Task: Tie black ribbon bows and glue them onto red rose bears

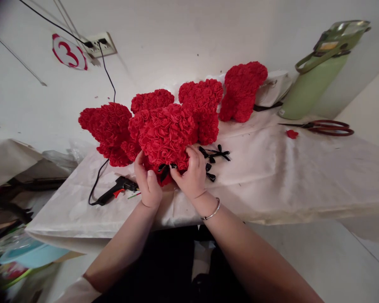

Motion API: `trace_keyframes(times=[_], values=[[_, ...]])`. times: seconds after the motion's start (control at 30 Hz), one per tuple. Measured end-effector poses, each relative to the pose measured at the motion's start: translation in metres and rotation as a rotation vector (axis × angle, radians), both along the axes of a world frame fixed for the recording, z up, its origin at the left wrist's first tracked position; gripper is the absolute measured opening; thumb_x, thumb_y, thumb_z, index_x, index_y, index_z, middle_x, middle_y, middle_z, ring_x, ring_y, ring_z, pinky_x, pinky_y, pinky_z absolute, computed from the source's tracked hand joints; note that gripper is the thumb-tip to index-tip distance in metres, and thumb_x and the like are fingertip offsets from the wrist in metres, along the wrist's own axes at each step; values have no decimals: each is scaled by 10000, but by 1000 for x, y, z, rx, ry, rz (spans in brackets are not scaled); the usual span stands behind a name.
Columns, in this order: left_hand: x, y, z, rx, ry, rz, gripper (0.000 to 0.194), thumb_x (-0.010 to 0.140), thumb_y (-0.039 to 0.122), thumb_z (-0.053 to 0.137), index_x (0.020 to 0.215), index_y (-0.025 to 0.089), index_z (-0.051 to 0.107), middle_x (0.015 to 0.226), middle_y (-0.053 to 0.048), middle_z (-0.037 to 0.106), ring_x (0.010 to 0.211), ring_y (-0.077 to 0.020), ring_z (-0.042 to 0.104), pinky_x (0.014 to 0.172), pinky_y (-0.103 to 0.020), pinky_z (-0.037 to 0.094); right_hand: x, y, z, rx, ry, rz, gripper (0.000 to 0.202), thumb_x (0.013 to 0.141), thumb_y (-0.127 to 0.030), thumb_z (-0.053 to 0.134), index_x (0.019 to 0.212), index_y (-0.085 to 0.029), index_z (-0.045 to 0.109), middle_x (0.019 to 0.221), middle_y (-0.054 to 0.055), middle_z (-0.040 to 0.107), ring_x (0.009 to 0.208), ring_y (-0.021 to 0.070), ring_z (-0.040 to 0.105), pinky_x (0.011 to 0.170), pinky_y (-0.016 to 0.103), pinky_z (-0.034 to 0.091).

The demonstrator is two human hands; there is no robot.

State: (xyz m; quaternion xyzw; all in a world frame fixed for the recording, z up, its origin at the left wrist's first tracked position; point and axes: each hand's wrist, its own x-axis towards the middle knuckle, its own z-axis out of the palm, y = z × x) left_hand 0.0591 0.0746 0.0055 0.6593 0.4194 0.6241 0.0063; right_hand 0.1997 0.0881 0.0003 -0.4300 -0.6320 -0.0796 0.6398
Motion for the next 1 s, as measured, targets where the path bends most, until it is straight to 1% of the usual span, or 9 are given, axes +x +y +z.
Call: trace_keyframes(times=[0.1, 0.17, 0.27, 0.37, 0.53, 0.63, 0.8, 0.87, 1.0], values=[[1, 0, 1, 23, -70, -25, 591, 959, 505, 323, 1429, 146, 349, 1419, -173, 415, 1336, -285, 408, 1131, -476, 314, 6, -4, 0, 23, 19, 102, 541, 902, -421, 462, 1380, -194, 349, 1340, 158, 458, 1271, 314, 451, 1046, 593, 405], [2, 0, 1, 19, -160, -55, 590, 963, 527, 299, 1430, 169, 339, 1433, -164, 403, 1338, -278, 415, 1114, -456, 349, 9, -4, -2, 32, 59, 129, 526, 942, -432, 355, 1415, -204, 319, 1401, 152, 405, 1331, 311, 396, 1079, 607, 358], [2, 2, -1, -23, -286, -87, 567, 976, 532, 254, 1425, 198, 343, 1445, -153, 404, 1331, -260, 436, 1074, -421, 403, 13, 0, -10, 12, 151, 139, 520, 971, -451, 291, 1440, -228, 298, 1429, 136, 386, 1357, 304, 372, 1094, 608, 335], [-1, 5, -4, -56, -326, -81, 559, 981, 534, 243, 1400, 192, 381, 1424, -154, 440, 1326, -249, 449, 1073, -413, 407, 14, 5, -18, -46, 212, 154, 510, 986, -472, 249, 1442, -248, 300, 1418, 124, 412, 1341, 294, 401, 1096, 599, 339], [-5, 3, -3, -74, -217, -41, 531, 994, 493, 233, 1371, 167, 414, 1385, -152, 478, 1307, -232, 469, 1112, -417, 362, 14, 5, -21, -99, 172, 194, 551, 981, -515, 251, 1456, -240, 289, 1435, 126, 406, 1335, 285, 411, 1100, 570, 355], [-6, 2, -1, -80, -134, -42, 515, 971, 459, 358, 1387, 158, 399, 1397, -152, 469, 1321, -242, 448, 1132, -426, 336, 14, 2, -18, -98, 128, 218, 589, 973, -534, 275, 1471, -220, 269, 1452, 137, 387, 1346, 284, 399, 1113, 562, 348], [-2, 0, 3, -80, 34, 79, 769, 801, 438, 623, 1442, 145, 316, 1438, -175, 417, 1354, -296, 402, 1148, -473, 309, 13, -1, -13, -107, 71, 225, 582, 980, -516, 254, 1476, -211, 248, 1461, 147, 381, 1369, 286, 382, 1117, 572, 343], [0, -2, 5, -58, 77, 116, 847, 744, 395, 666, 1458, 142, 288, 1460, -183, 390, 1374, -314, 376, 1152, -489, 299, 13, -1, -12, -98, 77, 235, 567, 985, -505, 257, 1469, -212, 261, 1459, 147, 388, 1370, 286, 381, 1116, 577, 341], [6, -7, 12, 6, 145, 129, 917, 675, 340, 689, 1465, 131, 272, 1483, -200, 358, 1404, -339, 328, 1159, -514, 275, 13, 0, -13, -96, 95, 238, 542, 989, -492, 267, 1456, -218, 284, 1443, 145, 410, 1357, 279, 397, 1111, 577, 346]])
